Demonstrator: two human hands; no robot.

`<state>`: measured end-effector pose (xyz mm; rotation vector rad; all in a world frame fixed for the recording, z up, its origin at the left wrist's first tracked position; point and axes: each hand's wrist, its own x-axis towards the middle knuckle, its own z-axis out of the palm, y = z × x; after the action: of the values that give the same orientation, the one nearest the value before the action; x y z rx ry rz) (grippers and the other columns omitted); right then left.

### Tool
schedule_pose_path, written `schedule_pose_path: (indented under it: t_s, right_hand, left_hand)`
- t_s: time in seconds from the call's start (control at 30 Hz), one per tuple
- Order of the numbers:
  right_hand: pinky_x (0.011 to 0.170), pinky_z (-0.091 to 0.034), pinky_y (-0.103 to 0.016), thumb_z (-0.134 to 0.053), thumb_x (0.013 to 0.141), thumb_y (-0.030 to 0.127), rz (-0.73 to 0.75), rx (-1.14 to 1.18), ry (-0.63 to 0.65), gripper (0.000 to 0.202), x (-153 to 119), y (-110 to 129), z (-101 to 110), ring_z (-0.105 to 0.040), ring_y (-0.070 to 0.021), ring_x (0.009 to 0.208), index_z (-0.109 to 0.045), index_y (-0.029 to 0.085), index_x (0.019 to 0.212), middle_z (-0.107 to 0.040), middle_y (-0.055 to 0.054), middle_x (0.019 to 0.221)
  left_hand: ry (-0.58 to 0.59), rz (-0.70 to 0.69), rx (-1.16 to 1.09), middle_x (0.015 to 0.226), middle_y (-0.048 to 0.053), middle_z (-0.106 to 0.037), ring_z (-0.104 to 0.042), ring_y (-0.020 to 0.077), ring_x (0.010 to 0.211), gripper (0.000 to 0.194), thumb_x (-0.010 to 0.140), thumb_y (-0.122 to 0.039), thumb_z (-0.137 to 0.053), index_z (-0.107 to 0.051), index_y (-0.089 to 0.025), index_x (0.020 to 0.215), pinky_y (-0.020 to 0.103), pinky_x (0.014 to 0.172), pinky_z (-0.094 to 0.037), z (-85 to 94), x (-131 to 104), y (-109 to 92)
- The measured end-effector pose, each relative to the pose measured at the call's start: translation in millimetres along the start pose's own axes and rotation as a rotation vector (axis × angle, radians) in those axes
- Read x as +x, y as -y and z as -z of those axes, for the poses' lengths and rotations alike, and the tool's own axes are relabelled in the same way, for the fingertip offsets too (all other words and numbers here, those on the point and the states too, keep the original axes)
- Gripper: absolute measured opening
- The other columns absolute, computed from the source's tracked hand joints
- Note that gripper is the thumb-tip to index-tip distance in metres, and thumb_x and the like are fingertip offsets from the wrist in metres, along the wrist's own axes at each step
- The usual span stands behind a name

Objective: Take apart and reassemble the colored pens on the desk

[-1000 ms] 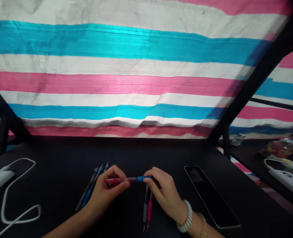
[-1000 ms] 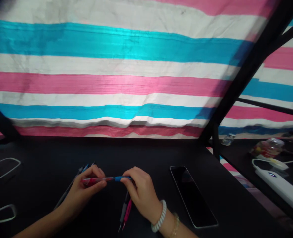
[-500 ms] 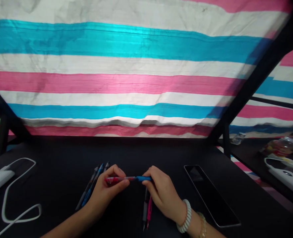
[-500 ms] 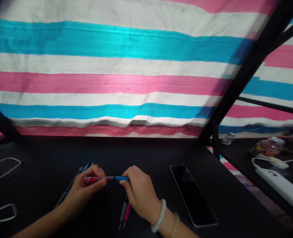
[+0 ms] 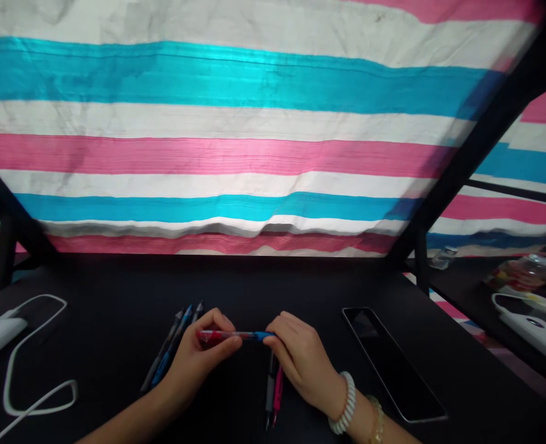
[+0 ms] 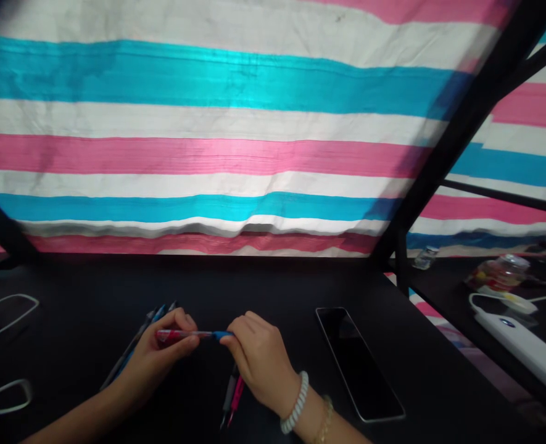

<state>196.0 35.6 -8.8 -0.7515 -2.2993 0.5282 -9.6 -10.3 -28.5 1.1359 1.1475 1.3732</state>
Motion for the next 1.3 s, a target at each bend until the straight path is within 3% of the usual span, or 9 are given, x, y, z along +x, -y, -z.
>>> schedule_pose_path:
  t_s: [0.13,0.3,0.43,0.63,0.8,0.9,1.1,1.2,1.3]
  right_hand:
    - [0.068,-0.041,-0.03,-0.053,0.093,0.021,-0.028,0.057,-0.023,0.012,-2.0,0.7,-1.9,-0.056,-0.019,0.076,-0.054,0.021,0.104,-0.061,-0.006,0.09]
    - [0.063,-0.038,-0.03,-0.048,0.094,0.02,-0.002,-0.012,-0.017,0.007,-1.9,-1.0,-1.1,-0.051,-0.018,0.07,-0.053,0.02,0.089,-0.056,-0.004,0.078]
    - [0.064,-0.036,-0.031,-0.043,0.099,0.026,0.055,-0.112,0.04,0.025,0.1,0.1,1.0,-0.048,-0.0192,0.068,-0.054,0.02,0.077,-0.055,-0.004,0.071]
    - [0.067,-0.04,-0.031,-0.053,0.095,0.03,0.037,-0.04,-0.028,0.016,0.2,2.3,2.6,-0.055,-0.0204,0.076,-0.057,0.02,0.107,-0.063,-0.007,0.088]
    - [0.063,-0.036,-0.03,-0.039,0.101,0.029,0.121,-0.174,-0.024,0.026,-1.5,-1.6,-0.3,-0.05,-0.019,0.069,-0.059,0.018,0.088,-0.059,-0.006,0.074]
    - [0.059,-0.033,-0.028,-0.032,0.103,0.029,0.083,-0.162,0.0,0.033,-2.9,-2.8,-3.0,-0.049,-0.016,0.061,-0.056,0.018,0.082,-0.055,-0.002,0.067]
    - [0.064,-0.037,-0.027,-0.04,0.101,0.035,0.096,-0.174,-0.003,0.025,-1.7,-0.3,-1.9,-0.055,-0.0176,0.073,-0.057,0.017,0.099,-0.062,-0.005,0.083]
    - [0.06,-0.033,-0.028,-0.035,0.102,0.032,0.14,-0.259,-0.02,0.029,-1.8,-2.1,-3.1,-0.052,-0.0178,0.069,-0.058,0.017,0.092,-0.06,-0.005,0.077]
    - [0.059,-0.032,-0.028,-0.031,0.102,0.028,0.079,-0.192,0.019,0.032,-3.2,-3.1,-4.5,-0.051,-0.0158,0.064,-0.056,0.018,0.086,-0.058,-0.003,0.071]
  left_hand:
    - [-0.009,0.006,-0.011,0.071,-0.003,-0.054,-0.044,0.0108,0.062,0.024,0.072,-0.029,-0.078,-0.056,-0.019,0.073,0.022,0.059,-0.033,-0.6,-0.1,0.2]
    - [0.011,-0.009,-0.031,0.073,-0.002,-0.054,-0.045,0.0116,0.065,0.023,0.073,-0.028,-0.077,-0.055,-0.019,0.073,0.023,0.06,-0.033,0.0,-1.4,2.3]
    - [0.016,-0.045,-0.01,0.074,-0.002,-0.053,-0.045,0.0123,0.067,0.023,0.073,-0.027,-0.077,-0.056,-0.019,0.074,0.024,0.063,-0.035,0.2,-1.3,1.3]
    - [-0.001,-0.039,-0.035,0.075,-0.003,-0.051,-0.041,0.0106,0.064,0.024,0.076,-0.03,-0.075,-0.053,-0.019,0.075,0.023,0.06,-0.033,-0.4,-2.6,0.2]
    - [0.025,-0.077,-0.012,0.075,-0.003,-0.051,-0.043,0.011,0.067,0.025,0.077,-0.03,-0.075,-0.053,-0.019,0.074,0.023,0.062,-0.034,-2.2,-3.1,-1.3]
    - [0.029,-0.111,0.017,0.076,-0.002,-0.052,-0.046,0.0119,0.07,0.025,0.076,-0.03,-0.076,-0.054,-0.018,0.074,0.023,0.065,-0.035,-1.8,-1.8,-0.8]
    - [-0.013,-0.069,-0.038,0.071,-0.005,-0.048,-0.04,0.0093,0.063,0.025,0.08,-0.033,-0.072,-0.052,-0.019,0.076,0.022,0.059,-0.031,1.5,-1.0,7.5]
    - [0.001,-0.034,-0.034,0.067,-0.006,-0.045,-0.037,0.0085,0.059,0.026,0.081,-0.034,-0.07,-0.05,-0.019,0.077,0.022,0.056,-0.028,2.0,-3.2,8.4]
    - [0.008,-0.051,0.007,0.07,-0.004,-0.048,-0.04,0.0092,0.061,0.027,0.079,-0.033,-0.073,-0.051,-0.019,0.076,0.023,0.058,-0.03,1.5,-5.1,5.1]
